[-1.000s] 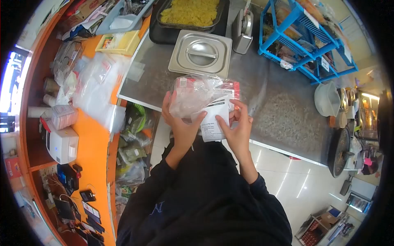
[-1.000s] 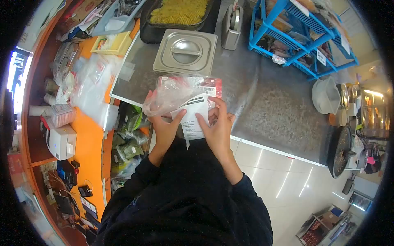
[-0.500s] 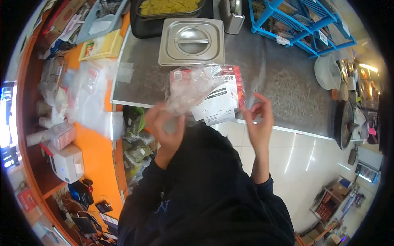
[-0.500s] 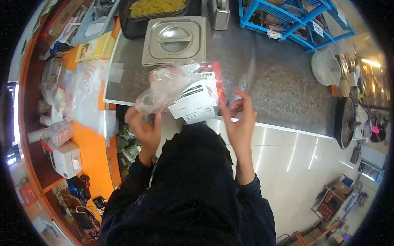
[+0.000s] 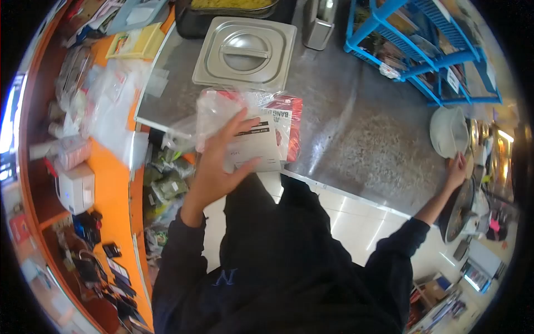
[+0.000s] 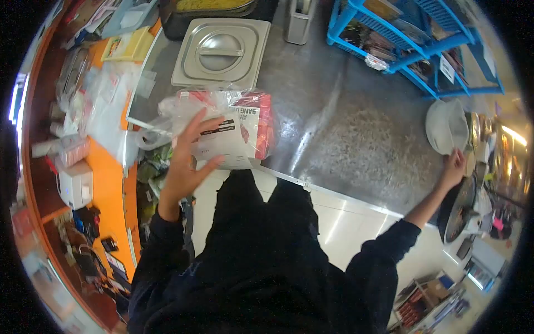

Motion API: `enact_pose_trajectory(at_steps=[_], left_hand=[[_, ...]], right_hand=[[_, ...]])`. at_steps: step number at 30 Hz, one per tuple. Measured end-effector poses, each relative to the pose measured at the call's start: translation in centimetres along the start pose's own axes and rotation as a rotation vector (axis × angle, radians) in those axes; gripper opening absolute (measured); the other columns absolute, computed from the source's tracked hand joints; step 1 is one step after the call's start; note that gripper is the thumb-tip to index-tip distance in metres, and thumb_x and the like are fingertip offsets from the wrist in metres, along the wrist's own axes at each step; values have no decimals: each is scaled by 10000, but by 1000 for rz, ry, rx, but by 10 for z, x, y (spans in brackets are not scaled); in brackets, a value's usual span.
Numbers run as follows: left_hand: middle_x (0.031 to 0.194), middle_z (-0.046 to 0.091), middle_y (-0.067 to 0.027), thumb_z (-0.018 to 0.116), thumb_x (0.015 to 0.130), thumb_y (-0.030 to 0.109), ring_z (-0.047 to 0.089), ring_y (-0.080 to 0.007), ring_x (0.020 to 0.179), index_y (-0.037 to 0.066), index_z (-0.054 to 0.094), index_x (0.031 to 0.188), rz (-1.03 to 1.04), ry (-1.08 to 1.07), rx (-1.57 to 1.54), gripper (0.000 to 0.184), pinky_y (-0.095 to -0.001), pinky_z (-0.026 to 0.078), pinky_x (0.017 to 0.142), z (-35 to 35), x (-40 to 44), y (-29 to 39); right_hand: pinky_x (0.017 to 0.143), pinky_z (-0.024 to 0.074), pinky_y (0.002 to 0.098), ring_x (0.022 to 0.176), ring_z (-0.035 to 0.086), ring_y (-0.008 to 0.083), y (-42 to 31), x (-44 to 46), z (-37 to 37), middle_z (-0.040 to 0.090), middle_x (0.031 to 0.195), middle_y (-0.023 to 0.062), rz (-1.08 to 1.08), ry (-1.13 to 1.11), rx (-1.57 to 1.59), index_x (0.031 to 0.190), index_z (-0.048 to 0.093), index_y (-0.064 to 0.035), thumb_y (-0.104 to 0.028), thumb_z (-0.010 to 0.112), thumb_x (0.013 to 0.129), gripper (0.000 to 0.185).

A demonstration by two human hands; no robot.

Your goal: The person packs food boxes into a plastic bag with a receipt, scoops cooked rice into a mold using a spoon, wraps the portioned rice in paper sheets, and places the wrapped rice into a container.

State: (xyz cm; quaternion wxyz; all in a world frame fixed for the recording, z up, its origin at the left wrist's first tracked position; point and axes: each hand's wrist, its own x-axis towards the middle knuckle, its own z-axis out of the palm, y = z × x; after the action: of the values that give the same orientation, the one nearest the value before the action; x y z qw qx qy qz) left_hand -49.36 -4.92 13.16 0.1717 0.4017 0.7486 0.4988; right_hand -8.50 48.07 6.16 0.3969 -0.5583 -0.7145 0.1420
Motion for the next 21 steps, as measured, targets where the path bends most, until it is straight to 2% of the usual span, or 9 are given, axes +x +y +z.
enact_pose_trajectory(at_steps=[4,7,10,13,14,17,18,20,21], left_hand=[[993,620,-138,556,801,-69,583,-184,933,-8,526,1085,-91,393,-343,292,-316,432,841,1,-28,7],[897,606,-146,516,833,-75,572,-189,872,-19,515,947,-25,819,-99,127,-299,433,816,10,-53,12],[877,597,-136,513,830,-83,562,-184,834,-3,511,906,-120,1028,-47,110,-299,433,801,26,-78,6],[917,612,-149,525,786,-98,583,-232,866,-4,547,916,-196,1030,89,162,-303,433,804,49,-97,-9],[939,618,-149,535,763,-101,591,-247,886,0,564,917,-193,981,188,187,-311,433,804,58,-97,-12],[1031,632,-124,570,660,-96,602,-290,975,37,635,917,-64,730,453,296,-345,429,801,70,-92,-24],[1056,633,-96,583,627,-79,597,-281,1008,68,661,927,-23,764,439,344,-361,424,793,77,-88,-29],[1058,627,-125,580,707,-55,589,-312,1013,51,641,935,-15,767,382,259,-382,433,822,81,-87,-34],[1059,624,-139,579,747,-43,585,-327,1015,43,631,939,-6,769,354,217,-392,437,837,84,-87,-37]], right_hand=[[717,507,321,838,654,240,85,44,-49,677,937,122,-96,275,-484,1034,634,2,-362,604,836,416],[837,480,369,1016,593,299,101,65,-54,622,1063,205,85,216,-376,1149,567,30,-265,588,847,423],[916,437,395,1163,485,332,98,101,-30,501,1247,228,256,144,210,1265,456,26,-253,550,868,494],[942,422,396,1210,427,351,94,121,-26,412,1331,208,-897,-302,-955,1310,383,20,-283,509,888,535],[933,434,387,1207,423,362,89,124,-25,438,1300,198,-919,-424,-1180,1310,395,11,-346,496,888,562],[917,451,413,1233,395,344,113,140,9,403,1330,185,97,-289,-436,1308,420,-22,-346,528,871,555],[902,465,451,1267,353,329,107,145,7,302,1402,173,192,-304,-348,1294,450,-32,-373,549,855,564],[895,470,448,1245,383,339,140,157,-12,305,1397,192,-154,-412,-416,1282,455,-8,-414,555,844,606],[899,465,433,1201,432,351,122,145,-8,379,1341,215,-88,-365,-348,1276,454,15,-458,544,840,649]])
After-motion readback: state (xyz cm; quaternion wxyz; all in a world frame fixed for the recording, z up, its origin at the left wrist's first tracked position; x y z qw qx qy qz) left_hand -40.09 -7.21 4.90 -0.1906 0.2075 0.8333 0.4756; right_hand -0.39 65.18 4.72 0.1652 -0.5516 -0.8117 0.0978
